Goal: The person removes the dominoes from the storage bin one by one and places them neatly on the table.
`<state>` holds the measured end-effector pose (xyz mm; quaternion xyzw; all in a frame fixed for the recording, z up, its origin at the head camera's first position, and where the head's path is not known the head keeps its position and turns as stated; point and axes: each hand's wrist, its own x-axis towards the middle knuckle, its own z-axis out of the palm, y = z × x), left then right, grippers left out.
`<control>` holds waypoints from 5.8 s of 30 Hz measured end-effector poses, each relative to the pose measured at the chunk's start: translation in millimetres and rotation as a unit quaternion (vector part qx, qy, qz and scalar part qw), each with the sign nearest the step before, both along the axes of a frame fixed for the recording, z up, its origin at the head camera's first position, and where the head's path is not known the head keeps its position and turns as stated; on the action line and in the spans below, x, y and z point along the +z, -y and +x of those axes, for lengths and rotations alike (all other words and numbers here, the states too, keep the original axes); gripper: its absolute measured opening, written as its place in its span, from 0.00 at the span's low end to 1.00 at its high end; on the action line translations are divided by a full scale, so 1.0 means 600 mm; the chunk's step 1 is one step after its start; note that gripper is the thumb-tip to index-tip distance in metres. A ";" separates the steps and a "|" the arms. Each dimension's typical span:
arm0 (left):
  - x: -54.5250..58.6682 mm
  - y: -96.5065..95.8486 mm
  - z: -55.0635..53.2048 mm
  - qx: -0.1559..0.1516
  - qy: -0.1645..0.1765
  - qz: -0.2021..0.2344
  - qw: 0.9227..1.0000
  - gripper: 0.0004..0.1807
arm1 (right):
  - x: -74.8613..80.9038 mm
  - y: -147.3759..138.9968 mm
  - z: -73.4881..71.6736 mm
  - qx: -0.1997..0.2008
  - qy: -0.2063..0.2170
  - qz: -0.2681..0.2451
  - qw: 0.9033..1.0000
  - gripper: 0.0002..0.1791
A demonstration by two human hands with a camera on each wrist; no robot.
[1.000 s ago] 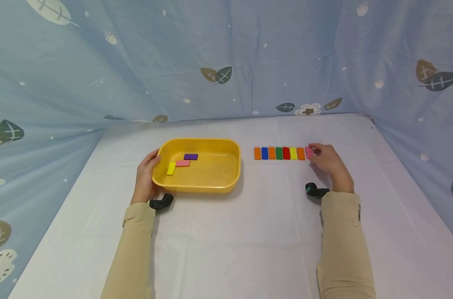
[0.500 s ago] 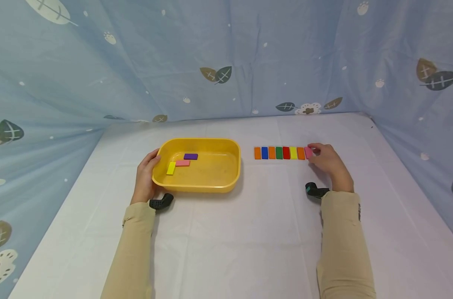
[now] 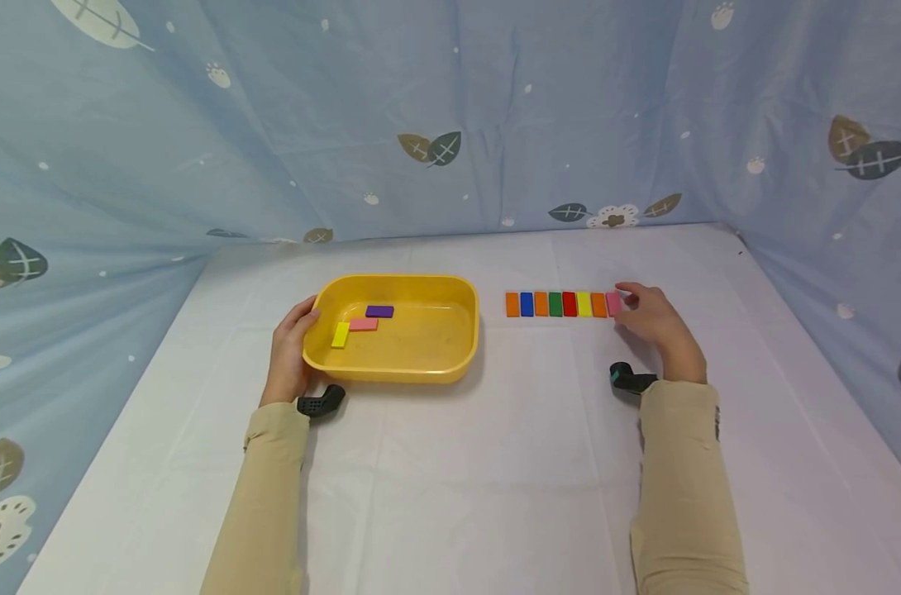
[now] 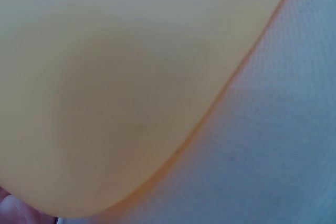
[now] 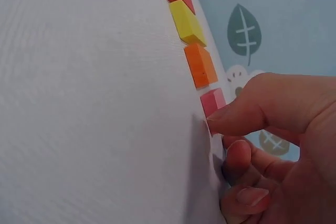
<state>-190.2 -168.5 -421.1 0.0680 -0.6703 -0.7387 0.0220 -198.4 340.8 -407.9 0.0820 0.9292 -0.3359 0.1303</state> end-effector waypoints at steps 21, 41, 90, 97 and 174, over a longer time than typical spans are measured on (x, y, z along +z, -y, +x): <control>0.030 -0.007 0.014 -0.013 -0.006 -0.018 1.000 0.21 | -0.092 -0.041 -0.061 -0.124 -0.177 -0.034 0.976 0.27; 0.036 -0.008 0.019 -0.016 -0.004 -0.024 1.000 0.22 | -0.092 0.047 -0.098 -0.134 -0.300 -0.100 0.939 0.20; -0.004 0.005 -0.005 -0.006 -0.025 -0.009 1.000 0.21 | 0.048 0.349 0.050 0.283 -0.271 -0.081 0.916 0.15; 0.000 0.003 -0.005 -0.006 -0.025 -0.002 1.000 0.21 | 0.043 0.374 0.063 0.297 -0.281 -0.041 0.912 0.15; 0.016 0.000 0.000 0.000 -0.019 -0.007 1.000 0.19 | 0.056 0.553 0.015 0.280 -0.142 0.211 0.926 0.03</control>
